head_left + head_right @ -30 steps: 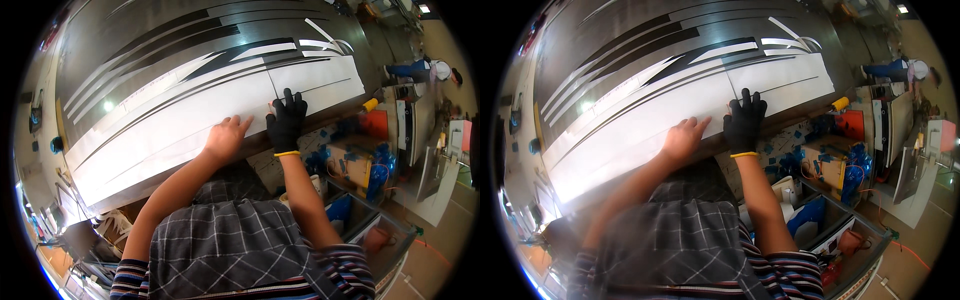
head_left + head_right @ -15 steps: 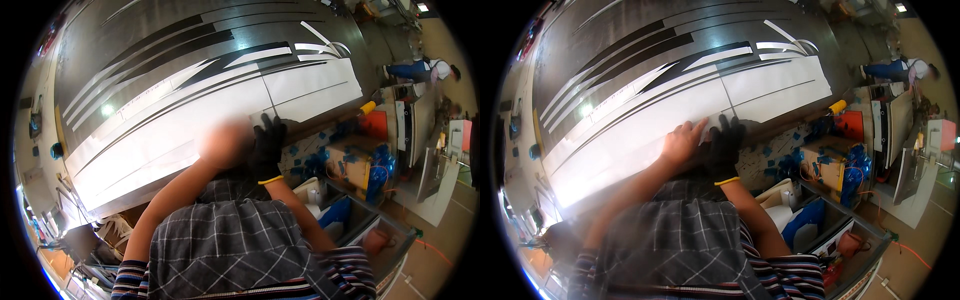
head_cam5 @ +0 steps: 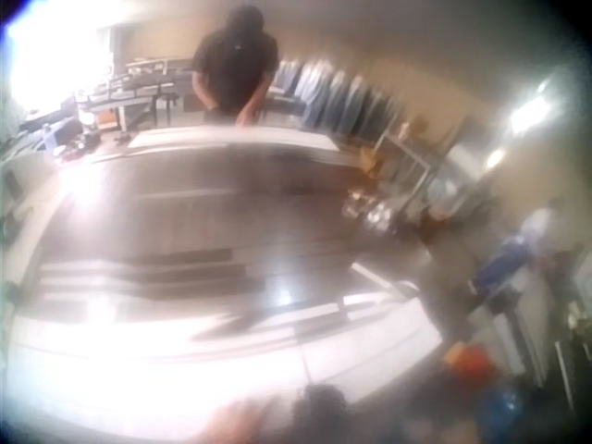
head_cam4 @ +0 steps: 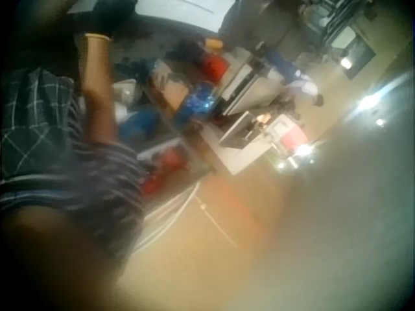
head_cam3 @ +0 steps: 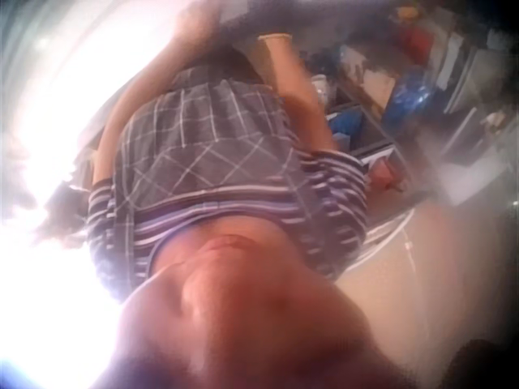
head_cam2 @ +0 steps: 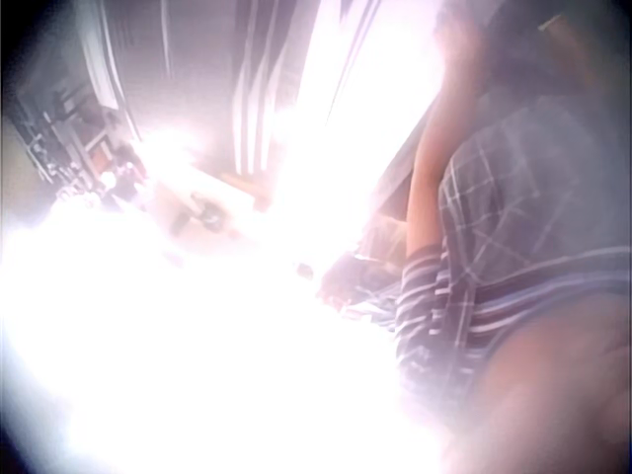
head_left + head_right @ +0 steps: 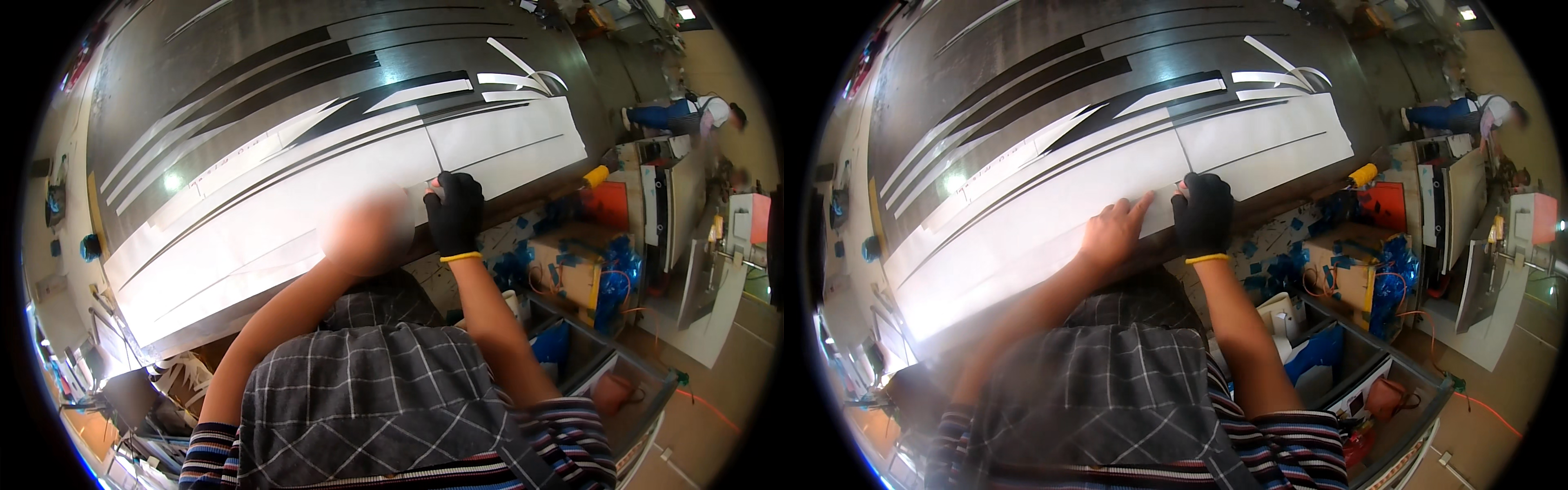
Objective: The person aligns and smooths white and black decorative strips onto a large flat panel using a squeegee. They then use a thin wire tool to lift and remove a clear protective film from the surface. The person continues to smooth the applied strips with the squeegee.
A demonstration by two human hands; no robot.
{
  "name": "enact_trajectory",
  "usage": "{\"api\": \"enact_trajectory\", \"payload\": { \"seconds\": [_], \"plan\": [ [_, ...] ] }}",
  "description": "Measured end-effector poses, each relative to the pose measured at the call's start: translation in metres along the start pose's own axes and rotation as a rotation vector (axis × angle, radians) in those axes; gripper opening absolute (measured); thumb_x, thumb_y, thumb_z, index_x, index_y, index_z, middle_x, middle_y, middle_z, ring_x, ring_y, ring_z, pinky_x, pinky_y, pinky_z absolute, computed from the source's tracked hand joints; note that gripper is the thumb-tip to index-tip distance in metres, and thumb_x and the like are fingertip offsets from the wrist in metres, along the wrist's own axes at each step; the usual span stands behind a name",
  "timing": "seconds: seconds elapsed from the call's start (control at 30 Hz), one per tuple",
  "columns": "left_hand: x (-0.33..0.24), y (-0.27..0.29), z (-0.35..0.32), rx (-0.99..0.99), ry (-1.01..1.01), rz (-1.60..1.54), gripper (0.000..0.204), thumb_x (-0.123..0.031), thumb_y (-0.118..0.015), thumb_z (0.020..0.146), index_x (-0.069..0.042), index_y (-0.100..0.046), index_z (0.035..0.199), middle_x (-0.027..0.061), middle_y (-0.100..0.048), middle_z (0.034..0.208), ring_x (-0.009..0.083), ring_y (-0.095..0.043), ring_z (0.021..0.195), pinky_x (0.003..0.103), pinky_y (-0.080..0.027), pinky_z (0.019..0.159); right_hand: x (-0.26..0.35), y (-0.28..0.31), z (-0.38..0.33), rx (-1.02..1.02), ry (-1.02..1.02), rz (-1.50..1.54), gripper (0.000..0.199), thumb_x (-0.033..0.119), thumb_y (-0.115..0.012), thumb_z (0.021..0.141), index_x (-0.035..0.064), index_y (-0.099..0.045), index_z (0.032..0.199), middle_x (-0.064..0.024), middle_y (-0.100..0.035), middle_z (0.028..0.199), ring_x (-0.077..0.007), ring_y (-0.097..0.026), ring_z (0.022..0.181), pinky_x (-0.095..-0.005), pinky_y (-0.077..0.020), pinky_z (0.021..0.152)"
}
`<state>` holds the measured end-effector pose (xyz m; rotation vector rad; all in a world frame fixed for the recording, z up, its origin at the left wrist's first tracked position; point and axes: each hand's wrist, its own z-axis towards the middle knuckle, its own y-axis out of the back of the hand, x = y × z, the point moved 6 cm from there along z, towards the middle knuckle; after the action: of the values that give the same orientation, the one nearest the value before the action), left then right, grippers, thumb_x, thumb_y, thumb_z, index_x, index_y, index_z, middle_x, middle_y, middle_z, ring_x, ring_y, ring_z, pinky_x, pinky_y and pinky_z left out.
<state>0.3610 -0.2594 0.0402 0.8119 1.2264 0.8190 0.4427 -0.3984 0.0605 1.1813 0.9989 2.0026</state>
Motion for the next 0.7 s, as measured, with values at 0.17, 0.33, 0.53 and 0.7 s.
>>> {"api": "enact_trajectory", "payload": {
  "seconds": [0.17,0.33,0.53,0.7],
  "plan": [
    [0.002,-0.001,-0.001,-0.006,-0.002,0.031,0.056,-0.022,-0.057,0.086,-0.018,-0.042,0.140,0.0087,-0.055,0.090,0.0273,-0.062,0.082,0.040,-0.052,0.066,0.000,-0.013,0.018,0.205,0.020,-0.149,0.013,0.019,-0.067,0.075,0.0094,-0.060,0.079,-0.0106,-0.059,0.081,-0.0313,-0.057,0.083,-0.0438,-0.0446,0.072],
    [0.003,-0.002,-0.001,-0.037,-0.018,-0.001,0.058,-0.022,-0.056,0.086,-0.018,-0.041,0.141,0.0092,-0.056,0.091,0.0280,-0.062,0.082,0.040,-0.052,0.066,0.001,-0.016,0.018,0.186,0.061,-0.223,0.014,0.020,-0.066,0.075,0.0085,-0.060,0.073,-0.0110,-0.059,0.077,-0.0317,-0.058,0.078,-0.0439,-0.0461,0.068],
    [0.004,0.012,0.002,0.107,-0.064,-0.079,0.070,-0.023,-0.065,0.080,-0.019,-0.037,0.144,0.0104,-0.055,0.094,0.0288,-0.062,0.084,0.040,-0.052,0.067,0.054,-0.030,-0.037,0.567,-0.026,-0.059,0.020,0.025,-0.065,0.078,0.0063,-0.061,0.086,-0.0131,-0.061,0.083,-0.0324,-0.059,0.083,-0.0446,-0.0471,0.073],
    [-0.002,0.020,0.006,-0.025,-0.159,-0.180,0.050,-0.020,-0.070,0.075,-0.016,-0.059,0.123,0.0096,-0.056,0.096,0.0281,-0.062,0.083,0.039,-0.052,0.067,0.021,-0.011,-0.042,0.177,0.172,0.210,0.048,0.031,-0.061,0.083,0.0023,-0.052,0.120,-0.0203,-0.057,0.108,-0.0380,-0.053,0.102,-0.0468,-0.0419,0.092]
  ]
}}
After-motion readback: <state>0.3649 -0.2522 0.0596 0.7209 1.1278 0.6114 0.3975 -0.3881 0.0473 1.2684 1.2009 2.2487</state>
